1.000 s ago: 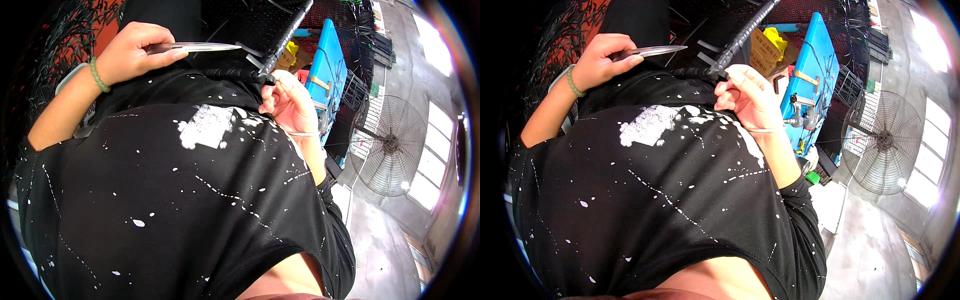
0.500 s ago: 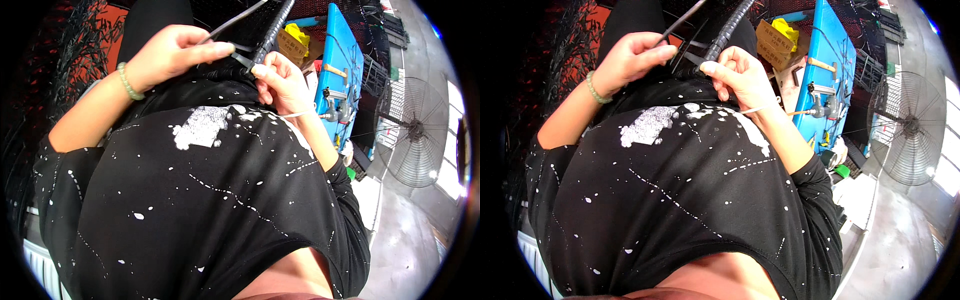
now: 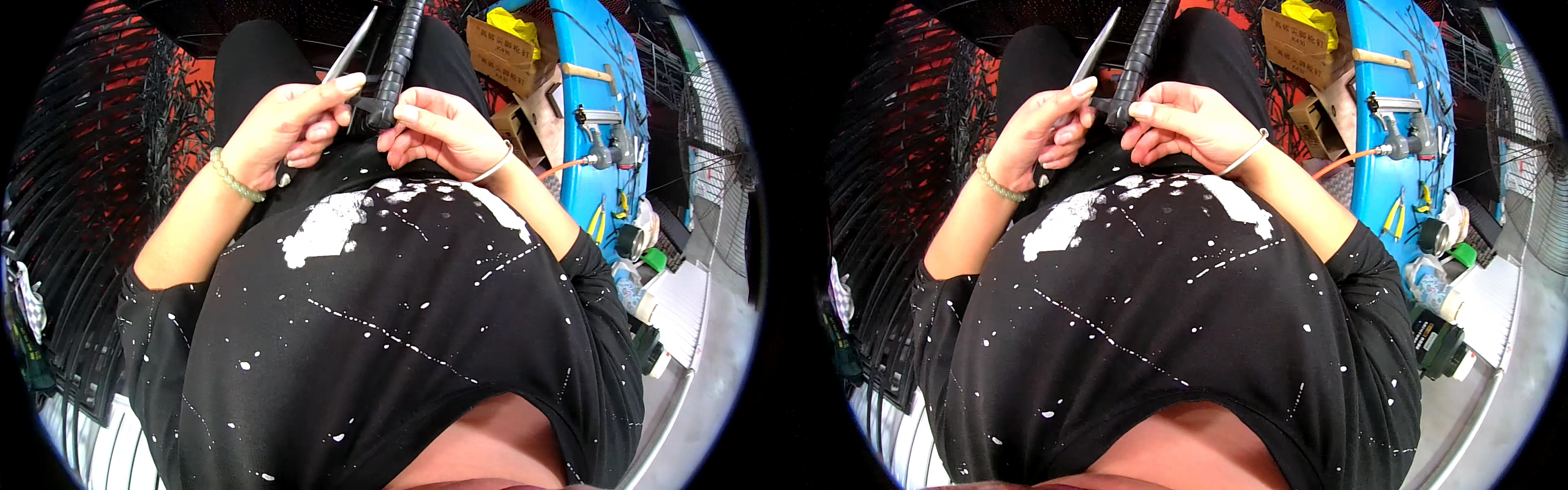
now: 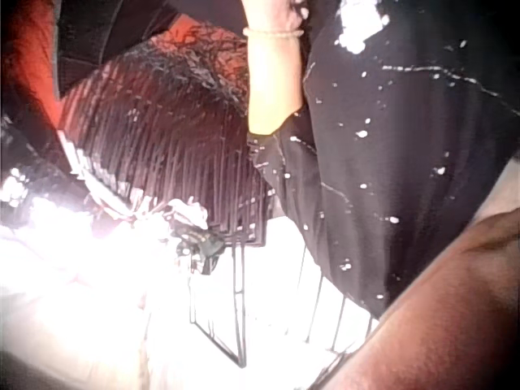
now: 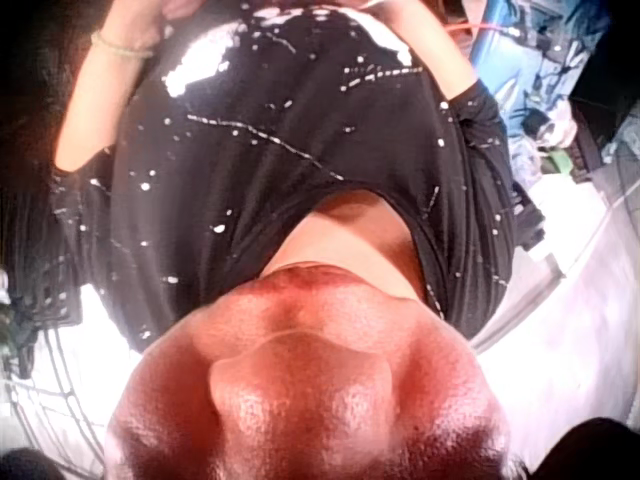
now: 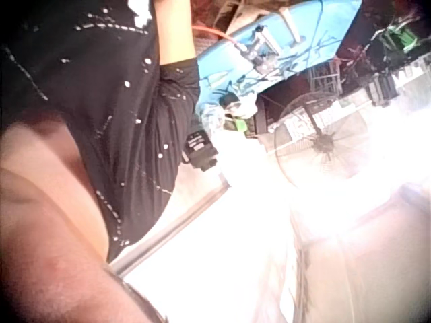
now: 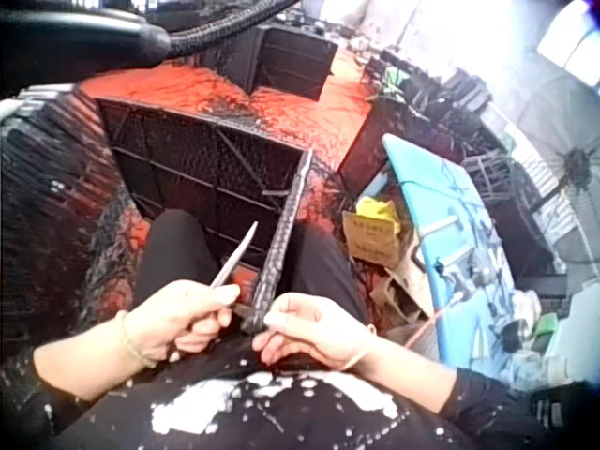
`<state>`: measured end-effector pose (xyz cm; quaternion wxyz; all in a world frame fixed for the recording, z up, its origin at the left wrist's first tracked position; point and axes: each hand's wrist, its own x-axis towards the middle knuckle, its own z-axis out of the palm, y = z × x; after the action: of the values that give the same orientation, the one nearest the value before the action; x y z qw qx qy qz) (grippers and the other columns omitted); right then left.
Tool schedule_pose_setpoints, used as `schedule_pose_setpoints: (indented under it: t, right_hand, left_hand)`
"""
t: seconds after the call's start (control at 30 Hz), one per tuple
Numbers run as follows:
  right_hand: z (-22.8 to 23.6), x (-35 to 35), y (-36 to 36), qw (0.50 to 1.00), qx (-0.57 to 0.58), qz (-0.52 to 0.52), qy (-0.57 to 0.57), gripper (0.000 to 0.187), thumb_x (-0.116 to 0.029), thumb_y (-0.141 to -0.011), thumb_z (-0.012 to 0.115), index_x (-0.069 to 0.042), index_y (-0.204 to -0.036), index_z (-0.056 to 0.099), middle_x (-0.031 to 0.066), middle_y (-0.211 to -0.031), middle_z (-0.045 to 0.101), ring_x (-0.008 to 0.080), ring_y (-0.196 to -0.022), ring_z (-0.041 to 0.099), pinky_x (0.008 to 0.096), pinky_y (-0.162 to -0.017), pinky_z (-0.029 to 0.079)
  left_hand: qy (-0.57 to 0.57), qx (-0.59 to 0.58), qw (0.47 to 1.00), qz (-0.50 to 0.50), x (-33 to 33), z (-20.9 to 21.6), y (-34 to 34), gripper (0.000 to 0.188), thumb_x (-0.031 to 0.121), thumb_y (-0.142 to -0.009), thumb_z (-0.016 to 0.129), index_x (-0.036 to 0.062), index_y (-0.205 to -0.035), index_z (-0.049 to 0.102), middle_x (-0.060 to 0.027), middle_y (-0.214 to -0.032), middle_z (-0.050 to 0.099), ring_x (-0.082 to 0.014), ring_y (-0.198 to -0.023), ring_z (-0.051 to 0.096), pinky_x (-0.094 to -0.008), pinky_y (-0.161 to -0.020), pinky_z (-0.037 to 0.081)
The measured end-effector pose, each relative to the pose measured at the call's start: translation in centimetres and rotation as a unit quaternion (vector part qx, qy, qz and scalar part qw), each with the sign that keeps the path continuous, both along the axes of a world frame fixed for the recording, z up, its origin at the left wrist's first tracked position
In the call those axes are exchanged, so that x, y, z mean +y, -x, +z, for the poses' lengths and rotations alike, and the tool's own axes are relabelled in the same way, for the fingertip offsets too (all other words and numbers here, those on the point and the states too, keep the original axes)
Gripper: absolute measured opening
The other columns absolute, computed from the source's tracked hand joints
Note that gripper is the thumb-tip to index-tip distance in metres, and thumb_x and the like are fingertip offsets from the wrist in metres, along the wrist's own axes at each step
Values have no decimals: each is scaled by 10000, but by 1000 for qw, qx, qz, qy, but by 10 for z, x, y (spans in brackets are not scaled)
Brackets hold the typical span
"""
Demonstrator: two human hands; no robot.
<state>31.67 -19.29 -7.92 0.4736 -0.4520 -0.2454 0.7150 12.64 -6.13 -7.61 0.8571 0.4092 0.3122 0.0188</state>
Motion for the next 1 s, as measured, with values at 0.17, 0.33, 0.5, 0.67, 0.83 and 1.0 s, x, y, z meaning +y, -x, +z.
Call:
schedule_pose_setpoints:
  t: [0.17,0.33,0.5,0.67,0.83,1.0]
  right_hand:
    - [0,2,0,1000,-17,-1,-2,199,-215,-942,550,-22,-986,534,131,-875,651,180,-735,665,271,-697,549]
    - [2,2,-1,1000,-20,8,-7,222,-216,-898,621,-7,-935,558,124,-850,655,166,-746,660,255,-708,544]
    - [4,0,-2,995,-73,36,-51,155,-126,-870,643,-9,-926,558,93,-855,647,132,-756,637,232,-713,513]
    - [12,4,1,991,-125,37,-19,138,-99,-855,661,-24,-887,549,54,-799,622,104,-729,628,218,-688,507]
    - [18,10,11,969,-243,40,23,230,-168,-844,691,-52,-785,501,30,-718,606,82,-622,614,195,-584,499]
    - [21,7,23,977,-211,-30,-4,379,-275,-787,750,-49,-719,454,55,-613,584,99,-549,614,202,-472,483]
  left_hand:
    - [32,1,999,-6,-10,9,-14,353,266,-948,536,70,-655,523,54,-466,391,-29,-320,296,-176,-316,240]
    - [-52,-56,996,34,-17,-2,-12,242,230,-955,522,98,-753,533,48,-507,421,-29,-361,306,-176,-369,246]
    - [-20,-171,985,28,-21,-40,-2,224,200,-951,540,70,-769,549,24,-588,509,-12,-451,385,-158,-433,288]
    - [-23,-184,983,10,-20,-43,1,246,207,-962,516,73,-756,531,15,-592,511,-14,-450,377,-162,-441,299]
    - [-43,-160,986,21,-25,-41,5,239,204,-972,493,72,-775,526,15,-592,502,-15,-452,366,-160,-439,297]
    - [-21,-194,981,7,-25,-50,8,240,219,-979,477,68,-801,532,22,-586,479,-15,-450,338,-164,-431,273]
